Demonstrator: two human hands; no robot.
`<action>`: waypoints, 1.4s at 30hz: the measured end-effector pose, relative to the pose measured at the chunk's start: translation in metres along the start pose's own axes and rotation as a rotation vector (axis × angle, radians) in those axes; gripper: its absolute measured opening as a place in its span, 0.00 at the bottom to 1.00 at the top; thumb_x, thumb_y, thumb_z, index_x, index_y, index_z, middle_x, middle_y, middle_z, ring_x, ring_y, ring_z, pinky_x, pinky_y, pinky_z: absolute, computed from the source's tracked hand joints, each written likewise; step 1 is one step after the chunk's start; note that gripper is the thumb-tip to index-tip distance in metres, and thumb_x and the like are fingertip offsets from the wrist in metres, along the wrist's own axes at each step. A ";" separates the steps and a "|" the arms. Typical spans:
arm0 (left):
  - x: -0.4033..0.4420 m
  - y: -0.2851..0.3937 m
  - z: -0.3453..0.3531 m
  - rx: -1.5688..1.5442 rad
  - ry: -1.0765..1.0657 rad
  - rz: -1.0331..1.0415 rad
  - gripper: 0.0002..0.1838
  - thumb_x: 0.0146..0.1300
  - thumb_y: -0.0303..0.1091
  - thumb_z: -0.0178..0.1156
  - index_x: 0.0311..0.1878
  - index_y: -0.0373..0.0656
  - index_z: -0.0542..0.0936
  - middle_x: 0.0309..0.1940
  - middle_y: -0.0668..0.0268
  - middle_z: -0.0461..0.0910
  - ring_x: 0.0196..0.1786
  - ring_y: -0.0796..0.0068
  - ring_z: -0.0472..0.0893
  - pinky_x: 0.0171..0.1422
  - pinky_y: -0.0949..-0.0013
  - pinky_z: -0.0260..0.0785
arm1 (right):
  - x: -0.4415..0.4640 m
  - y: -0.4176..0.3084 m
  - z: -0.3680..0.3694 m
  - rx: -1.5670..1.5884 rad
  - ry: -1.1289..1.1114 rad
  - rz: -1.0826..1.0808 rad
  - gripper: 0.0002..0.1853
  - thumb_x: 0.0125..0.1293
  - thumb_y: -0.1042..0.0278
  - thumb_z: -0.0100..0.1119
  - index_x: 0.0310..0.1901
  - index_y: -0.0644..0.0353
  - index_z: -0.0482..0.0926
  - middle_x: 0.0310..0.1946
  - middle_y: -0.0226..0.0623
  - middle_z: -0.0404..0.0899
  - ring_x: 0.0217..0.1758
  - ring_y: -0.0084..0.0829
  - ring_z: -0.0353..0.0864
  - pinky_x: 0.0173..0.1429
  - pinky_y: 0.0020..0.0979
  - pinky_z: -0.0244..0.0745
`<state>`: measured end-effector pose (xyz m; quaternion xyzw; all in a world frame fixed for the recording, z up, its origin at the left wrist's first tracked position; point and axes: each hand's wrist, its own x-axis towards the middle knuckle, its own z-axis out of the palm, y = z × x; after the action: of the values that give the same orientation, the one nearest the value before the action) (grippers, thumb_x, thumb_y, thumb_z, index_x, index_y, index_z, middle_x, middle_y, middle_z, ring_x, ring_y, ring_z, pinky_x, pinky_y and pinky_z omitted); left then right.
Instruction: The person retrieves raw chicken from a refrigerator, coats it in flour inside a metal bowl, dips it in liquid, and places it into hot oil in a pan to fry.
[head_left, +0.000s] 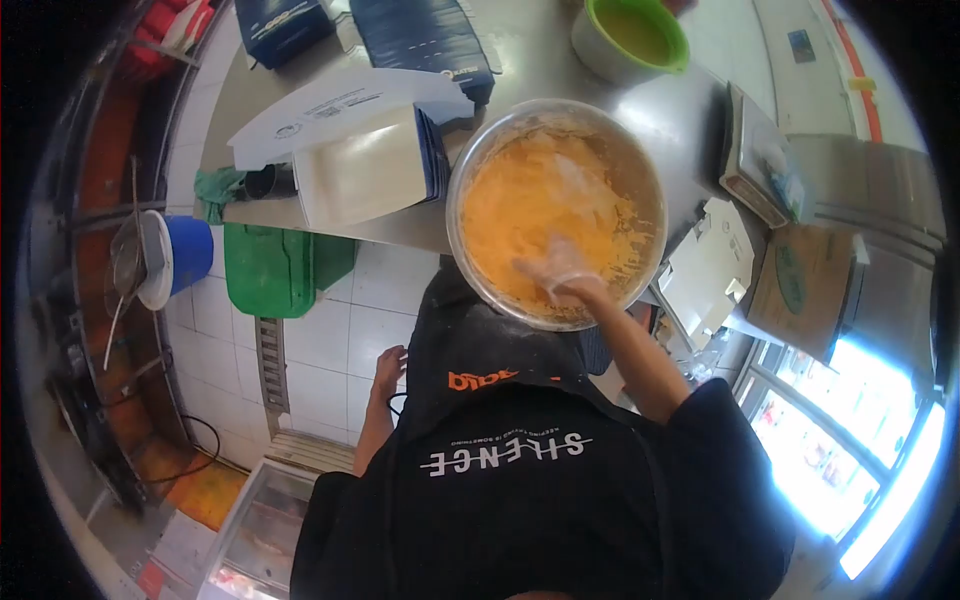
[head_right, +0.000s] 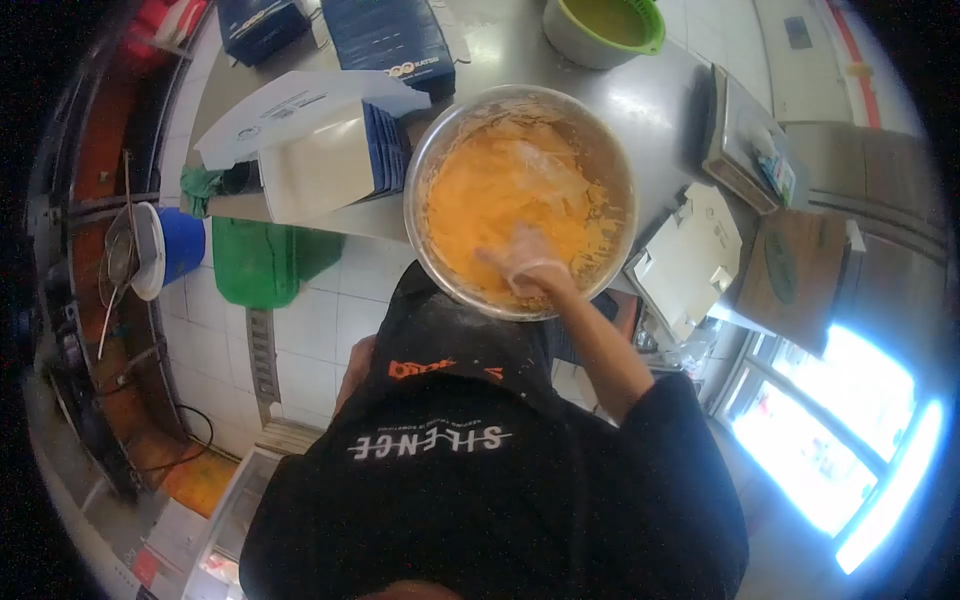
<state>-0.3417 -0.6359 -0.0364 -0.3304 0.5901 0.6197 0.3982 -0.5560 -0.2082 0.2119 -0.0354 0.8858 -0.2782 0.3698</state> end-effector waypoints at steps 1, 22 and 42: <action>-0.013 0.021 0.006 -0.125 -0.089 -0.114 0.23 0.70 0.37 0.57 0.66 0.42 0.72 0.59 0.59 0.77 0.55 0.65 0.80 0.53 0.66 0.74 | -0.002 -0.010 0.002 -0.065 -0.023 0.028 0.31 0.67 0.54 0.57 0.63 0.70 0.69 0.65 0.60 0.68 0.67 0.51 0.70 0.71 0.44 0.63; -0.097 0.153 0.069 0.173 -0.391 -0.129 0.23 0.71 0.40 0.54 0.61 0.33 0.76 0.52 0.58 0.82 0.50 0.69 0.83 0.53 0.67 0.77 | -0.009 0.088 0.019 -0.164 0.096 0.129 0.29 0.68 0.47 0.54 0.59 0.66 0.73 0.53 0.56 0.78 0.55 0.51 0.78 0.58 0.45 0.73; -0.123 0.290 0.195 0.606 -0.010 0.655 0.18 0.72 0.35 0.52 0.57 0.31 0.76 0.40 0.52 0.86 0.42 0.68 0.82 0.49 0.66 0.74 | 0.094 -0.020 0.081 -0.027 0.577 0.167 0.27 0.59 0.62 0.62 0.61 0.57 0.74 0.55 0.61 0.76 0.57 0.57 0.76 0.61 0.44 0.71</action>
<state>-0.5292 -0.4506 0.2244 0.0084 0.8166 0.5140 0.2626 -0.5725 -0.2880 0.1161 0.1130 0.9578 -0.2335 0.1236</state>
